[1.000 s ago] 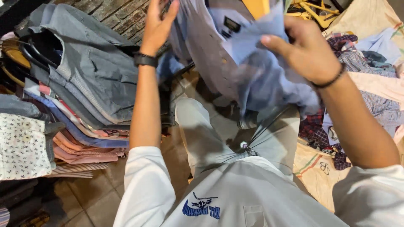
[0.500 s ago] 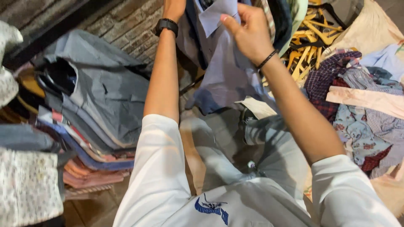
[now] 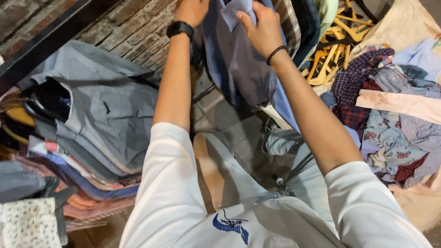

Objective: The person buttons a light blue shirt, places it on a wooden hanger, and hangs it on a rack. Then they pick up a light pink shirt and begin buttoning it.

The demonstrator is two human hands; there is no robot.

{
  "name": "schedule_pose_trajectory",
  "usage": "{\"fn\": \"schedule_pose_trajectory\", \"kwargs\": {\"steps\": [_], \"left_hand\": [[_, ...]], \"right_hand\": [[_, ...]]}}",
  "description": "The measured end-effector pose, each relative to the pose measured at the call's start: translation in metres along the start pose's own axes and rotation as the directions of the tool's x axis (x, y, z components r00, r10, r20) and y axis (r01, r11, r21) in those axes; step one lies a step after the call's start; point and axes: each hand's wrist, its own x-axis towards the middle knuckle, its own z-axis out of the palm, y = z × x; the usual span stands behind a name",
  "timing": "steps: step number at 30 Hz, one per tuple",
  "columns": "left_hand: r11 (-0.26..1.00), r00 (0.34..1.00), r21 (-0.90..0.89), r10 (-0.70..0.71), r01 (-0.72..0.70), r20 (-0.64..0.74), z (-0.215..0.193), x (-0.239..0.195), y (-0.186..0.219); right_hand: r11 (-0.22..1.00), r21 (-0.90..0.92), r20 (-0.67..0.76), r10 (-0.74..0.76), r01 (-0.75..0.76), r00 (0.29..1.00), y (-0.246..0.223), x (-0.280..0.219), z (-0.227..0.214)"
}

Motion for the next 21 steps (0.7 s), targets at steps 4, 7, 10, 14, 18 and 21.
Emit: {"fn": "schedule_pose_trajectory", "kwargs": {"steps": [4,7,10,14,18,21], "left_hand": [[0.974,0.979,-0.111,0.201,-0.199,0.008,0.012,-0.118,0.006],[0.997,0.996,-0.076,-0.019,0.026,0.092,0.047,-0.264,0.003],[0.922,0.927,0.318,-0.095,0.219,-0.362,0.247,-0.455,-0.126],[0.853,0.907,-0.329,-0.421,0.406,0.027,0.134,-0.527,0.022],[0.843,0.905,-0.352,-0.424,0.407,0.029,0.144,-0.552,0.066],[0.841,0.910,-0.362,-0.410,0.403,0.060,0.144,-0.555,0.097]], "right_hand": [[0.984,-0.052,0.190,0.175,-0.168,0.966,-0.026,-0.045,-0.031],[0.979,-0.140,0.069,0.160,-0.149,0.985,-0.040,-0.138,-0.078],[0.862,-0.391,0.071,0.378,-0.323,0.923,-0.005,-0.295,-0.120],[0.362,-0.706,0.138,0.913,-0.609,0.383,-0.039,-0.453,-0.178],[0.390,-0.193,-0.067,0.910,-0.900,0.409,-0.039,-0.485,-0.181],[0.507,-0.391,-0.107,0.804,-0.768,0.585,0.005,-0.474,-0.162]]}}
